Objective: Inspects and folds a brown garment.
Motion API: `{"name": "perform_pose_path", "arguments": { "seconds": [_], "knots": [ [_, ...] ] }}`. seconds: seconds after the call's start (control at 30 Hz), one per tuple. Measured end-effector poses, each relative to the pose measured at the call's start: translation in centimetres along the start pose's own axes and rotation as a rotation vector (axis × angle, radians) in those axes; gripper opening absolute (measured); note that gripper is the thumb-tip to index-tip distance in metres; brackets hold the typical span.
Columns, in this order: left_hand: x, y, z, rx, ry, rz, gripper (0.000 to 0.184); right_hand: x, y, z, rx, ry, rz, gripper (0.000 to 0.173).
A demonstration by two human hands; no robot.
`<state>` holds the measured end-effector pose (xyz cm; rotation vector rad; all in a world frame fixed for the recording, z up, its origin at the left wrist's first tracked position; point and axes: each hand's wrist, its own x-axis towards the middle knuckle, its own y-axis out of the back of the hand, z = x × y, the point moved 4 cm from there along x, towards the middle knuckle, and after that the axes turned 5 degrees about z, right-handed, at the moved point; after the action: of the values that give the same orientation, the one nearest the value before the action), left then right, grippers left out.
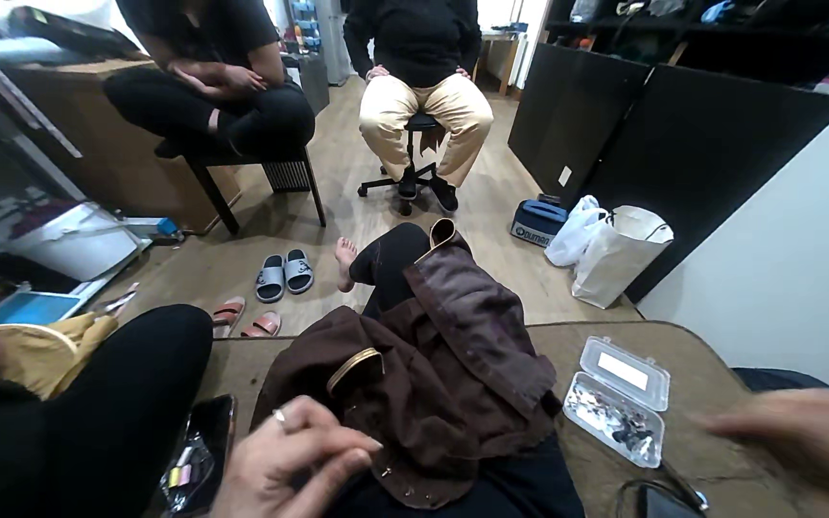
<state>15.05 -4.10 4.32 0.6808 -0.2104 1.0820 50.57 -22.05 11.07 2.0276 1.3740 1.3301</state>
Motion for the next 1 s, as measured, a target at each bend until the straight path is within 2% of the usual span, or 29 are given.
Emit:
{"name": "perform_pose_path", "arguments": {
  "seconds": [0.03,0.07,0.13,0.23,0.3,0.37,0.47,0.53,0.6,0.7,0.87,1.0],
  "knots": [
    [0.3,-0.9,1.1,-0.017,-0.048,-0.048,0.014,0.9,-2.7,-1.2,0.018,0.026,-0.139,0.024],
    [0.7,-1.8,2.1,-0.042,-0.097,-0.087,0.012,1.5,-5.4,-2.3,0.080,0.060,-0.196,0.027],
    [1.2,-3.2,3.7,-0.072,-0.184,-0.109,0.011,2.1,-10.0,-4.3,0.368,0.077,-0.124,0.032],
    [1.4,-4.3,5.1,-0.057,-0.261,-0.044,0.011,2.1,-14.3,-6.9,0.904,-0.043,-0.132,0.041],
    [1.4,-4.3,5.3,-0.049,-0.263,0.010,0.012,2.2,-15.4,-7.7,1.038,-0.134,-0.122,0.030],
    [1.2,-4.1,5.0,-0.058,-0.229,0.033,0.012,2.4,-15.4,-7.7,0.942,-0.132,-0.024,0.017],
    [0.9,-4.0,4.4,-0.115,-0.150,-0.009,0.016,2.6,-14.3,-7.6,0.572,0.020,0.179,0.013],
    [0.9,-4.2,4.0,-0.217,-0.083,-0.092,0.021,2.5,-13.6,-7.8,0.437,0.104,0.237,0.009],
    [0.9,-4.4,3.6,-0.333,-0.022,-0.177,0.029,2.4,-13.3,-7.8,0.410,0.136,0.247,0.007],
    [1.0,-5.0,3.5,-0.406,0.001,-0.217,0.035,2.5,-13.1,-7.4,0.391,0.137,0.240,0.006],
    [1.0,-5.9,3.9,-0.461,-0.034,-0.181,0.016,2.6,-12.9,-7.3,0.408,0.144,0.237,0.009],
    [0.9,-6.5,3.4,-0.611,-0.034,-0.108,0.010,2.2,-13.7,-6.6,0.530,0.065,0.241,0.009]
  ]
}}
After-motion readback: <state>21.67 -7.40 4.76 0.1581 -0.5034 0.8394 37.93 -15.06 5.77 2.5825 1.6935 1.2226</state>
